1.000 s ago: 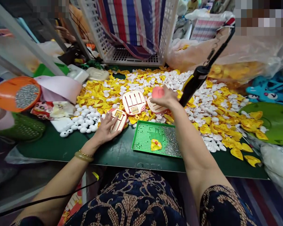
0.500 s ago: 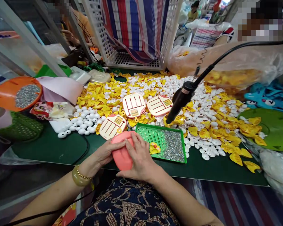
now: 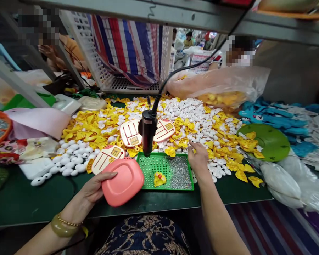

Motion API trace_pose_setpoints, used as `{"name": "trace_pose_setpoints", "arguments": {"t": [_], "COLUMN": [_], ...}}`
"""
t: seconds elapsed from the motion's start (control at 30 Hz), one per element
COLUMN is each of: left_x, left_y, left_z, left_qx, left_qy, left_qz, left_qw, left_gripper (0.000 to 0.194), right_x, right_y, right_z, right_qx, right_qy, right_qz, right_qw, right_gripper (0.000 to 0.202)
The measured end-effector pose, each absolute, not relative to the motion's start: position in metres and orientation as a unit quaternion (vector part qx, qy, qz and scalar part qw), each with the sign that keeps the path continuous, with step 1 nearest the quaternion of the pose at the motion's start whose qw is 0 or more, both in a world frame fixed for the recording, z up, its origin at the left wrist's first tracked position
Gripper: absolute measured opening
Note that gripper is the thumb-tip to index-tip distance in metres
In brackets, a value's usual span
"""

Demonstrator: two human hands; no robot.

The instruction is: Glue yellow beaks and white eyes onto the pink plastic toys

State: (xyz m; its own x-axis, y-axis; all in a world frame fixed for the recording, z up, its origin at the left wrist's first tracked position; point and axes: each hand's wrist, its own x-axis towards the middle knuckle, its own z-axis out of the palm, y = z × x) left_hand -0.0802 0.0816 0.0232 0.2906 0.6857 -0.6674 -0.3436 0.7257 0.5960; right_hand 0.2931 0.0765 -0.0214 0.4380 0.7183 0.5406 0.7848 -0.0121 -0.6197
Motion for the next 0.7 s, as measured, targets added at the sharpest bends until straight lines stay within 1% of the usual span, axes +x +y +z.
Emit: {"name": "trace_pose_setpoints", "arguments": {"t": [0.07,0.17,0.2,0.23,0.3,0.37,0.43,0.6,0.7], "left_x": [-0.076,-0.073,-0.072,-0.072,-0.071,-0.071,-0.070,-0.069,-0.068], "left_y": [0.087,0.091,0.092,0.093,0.096,0.098,0.100,0.096,0.091], "left_z": [0.027,0.034,0.036,0.037,0.039,0.040,0.041,0.042,0.037], "left_qx": [0.145,0.118,0.110,0.103,0.094,0.088,0.081,0.071,0.060], "left_qy": [0.498,0.499,0.498,0.496,0.493,0.495,0.503,0.509,0.512], "left_qz": [0.322,0.320,0.319,0.318,0.317,0.321,0.322,0.327,0.329], "left_qw": [0.792,0.796,0.799,0.801,0.805,0.802,0.798,0.793,0.791], "left_gripper": [0.029,0.044,0.049,0.052,0.057,0.059,0.059,0.056,0.053], "right_x": [0.292,0.291,0.291,0.292,0.297,0.306,0.317,0.343,0.341], "right_y": [0.096,0.117,0.121,0.124,0.126,0.128,0.130,0.144,0.150], "right_z": [-0.024,-0.029,-0.031,-0.032,-0.035,-0.035,-0.032,-0.012,0.001], "right_qx": [-0.743,-0.777,-0.775,-0.768,-0.756,-0.761,-0.779,-0.827,-0.843], "right_qy": [-0.542,-0.575,-0.595,-0.615,-0.640,-0.634,-0.605,-0.531,-0.502], "right_qz": [-0.053,-0.040,-0.032,-0.027,-0.031,-0.054,-0.078,-0.051,-0.052], "right_qw": [0.389,0.252,0.211,0.176,0.135,0.130,0.145,0.176,0.187], "right_gripper": [0.045,0.064,0.067,0.068,0.061,0.050,0.042,0.035,0.035]}}
